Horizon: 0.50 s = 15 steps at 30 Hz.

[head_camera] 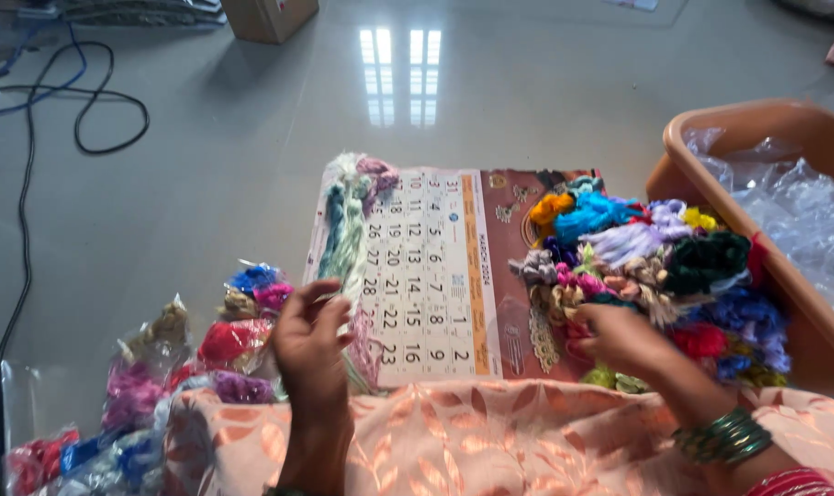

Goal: The person sits on the floor and twists loose yarn strands into tight twisted skeins. They twist a green bundle, fold and twist it into a compact hank, then repeat the same twisting and folding process with a pink bundle, setting finished skeins aside.

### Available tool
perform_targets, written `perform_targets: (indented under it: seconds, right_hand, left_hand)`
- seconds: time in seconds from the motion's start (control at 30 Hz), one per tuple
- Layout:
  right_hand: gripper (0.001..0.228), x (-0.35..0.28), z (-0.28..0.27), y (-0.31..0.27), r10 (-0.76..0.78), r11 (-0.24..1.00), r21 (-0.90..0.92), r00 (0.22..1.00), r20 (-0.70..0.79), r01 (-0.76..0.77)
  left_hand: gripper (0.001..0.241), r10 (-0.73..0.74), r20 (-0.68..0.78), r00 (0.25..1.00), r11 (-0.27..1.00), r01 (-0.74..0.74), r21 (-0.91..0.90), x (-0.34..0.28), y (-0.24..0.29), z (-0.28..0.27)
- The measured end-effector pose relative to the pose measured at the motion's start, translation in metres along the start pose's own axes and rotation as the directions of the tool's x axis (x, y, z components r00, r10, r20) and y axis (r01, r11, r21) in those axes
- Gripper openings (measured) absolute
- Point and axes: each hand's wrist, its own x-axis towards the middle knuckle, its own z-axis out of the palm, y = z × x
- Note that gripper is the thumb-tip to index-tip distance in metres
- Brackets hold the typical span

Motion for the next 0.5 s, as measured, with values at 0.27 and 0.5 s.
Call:
perform_targets:
  seconds: [0.27,0.5]
  right_hand:
    - [0.039,0.107,0.080,-0.127,-0.464,0.869,0.233,0.882,0.079,0.436]
    - [0.049,0.221,0.086,-0.249,-0.365,0.828,0.417,0.925,-0.106,0.375]
  left_hand:
    - [0.014,-0.083,-0.122,0.989,0.984,0.063,-0.165,0.000,-0.002,-0.014]
    - [0.021,-0.313,0.046,0.949,0.925,0.316,-0.209,0.012,-0.079,-0.006]
